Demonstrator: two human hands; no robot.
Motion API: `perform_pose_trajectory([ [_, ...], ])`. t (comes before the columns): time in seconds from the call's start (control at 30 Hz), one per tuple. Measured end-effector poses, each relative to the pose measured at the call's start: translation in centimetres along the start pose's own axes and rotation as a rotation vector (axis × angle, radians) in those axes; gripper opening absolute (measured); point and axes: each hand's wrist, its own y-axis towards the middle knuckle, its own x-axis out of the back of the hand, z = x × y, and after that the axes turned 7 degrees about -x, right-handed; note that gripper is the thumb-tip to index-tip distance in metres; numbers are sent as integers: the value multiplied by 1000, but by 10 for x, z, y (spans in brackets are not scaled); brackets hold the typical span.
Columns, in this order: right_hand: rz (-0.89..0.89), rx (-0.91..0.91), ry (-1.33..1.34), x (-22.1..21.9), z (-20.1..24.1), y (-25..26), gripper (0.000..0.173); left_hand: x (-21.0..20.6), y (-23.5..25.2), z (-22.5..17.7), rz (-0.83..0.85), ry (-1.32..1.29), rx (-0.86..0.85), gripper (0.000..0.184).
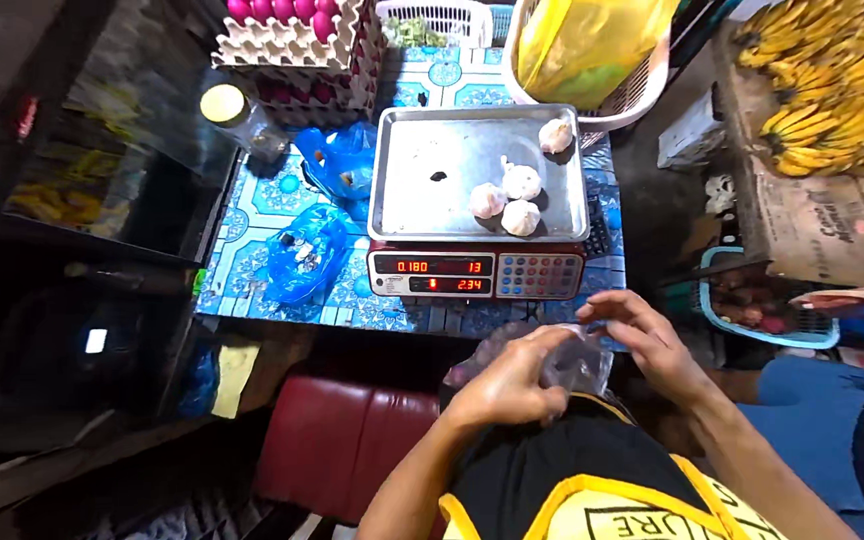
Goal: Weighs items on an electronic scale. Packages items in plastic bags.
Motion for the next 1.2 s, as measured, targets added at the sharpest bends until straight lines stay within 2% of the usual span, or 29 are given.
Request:
perform_pose_trajectory([
  [0.07, 46, -95, -84, 10, 8, -23, 85, -10, 26, 6, 82, 44, -56, 64],
  [0.1, 30, -150, -185, 14, 8, -29, 89, -15, 39, 10, 99, 73, -97, 63],
  [0.13, -23, -198, -254, 16, 5, -30, 80, -19, 53, 15, 97, 111, -135, 61],
  [0.23, -247, -312, -296, 23, -7, -13, 26, -21, 89, 38, 84, 255, -136, 54],
  [0.27, -303, -345, -278, 29, -9, -5, 20, -20, 99, 49, 91, 312, -122, 53],
  [0.33, -376, -417, -168, 43, -14, 5, 17, -22, 111, 62, 131, 430, -42, 38],
  [0.4, -407, -442, -41, 55, -18, 5, 16, -29, 118, 54, 211, 619, 161, 25],
  [0.47, -404, -416, -53, 69, -16, 2, 13, -40, 129, 45, 298, 743, 357, 27],
  [0.53, -361, -412, -128, 79, -11, 1, 11, -49, 130, 51, 251, 693, 320, 32],
  [0.63, -219, -372, -296, 93, -1, 7, 11, -56, 125, 65, 82, 381, 38, 49],
  [0.67, -148, -324, -339, 99, 3, 11, 12, -57, 123, 64, 20, 261, -47, 49],
  [0.73, 59, -245, -314, 109, 15, 21, 15, -58, 113, 49, -34, 111, -117, 44],
  [0.8, 183, -146, -243, 115, 33, 42, 31, -55, 96, 27, -32, 69, -146, 46],
  [0.83, 134, -75, -237, 112, 42, 57, 36, -53, 85, 17, -47, 69, -173, 48],
  [0.97, -245, 318, -437, 79, 73, 154, 41, -35, 27, -14, -181, 179, -289, 54],
  [1.03, -304, 424, -535, 58, 81, 202, 47, -31, -5, -17, -222, 220, -313, 51],
  [1.1, -243, 337, -674, 42, 87, 237, 58, -32, -31, -19, -282, 197, -340, 44],
  [1.2, -108, 144, -764, 17, 85, 254, 71, -37, -53, -23, -475, 235, -375, 38],
])
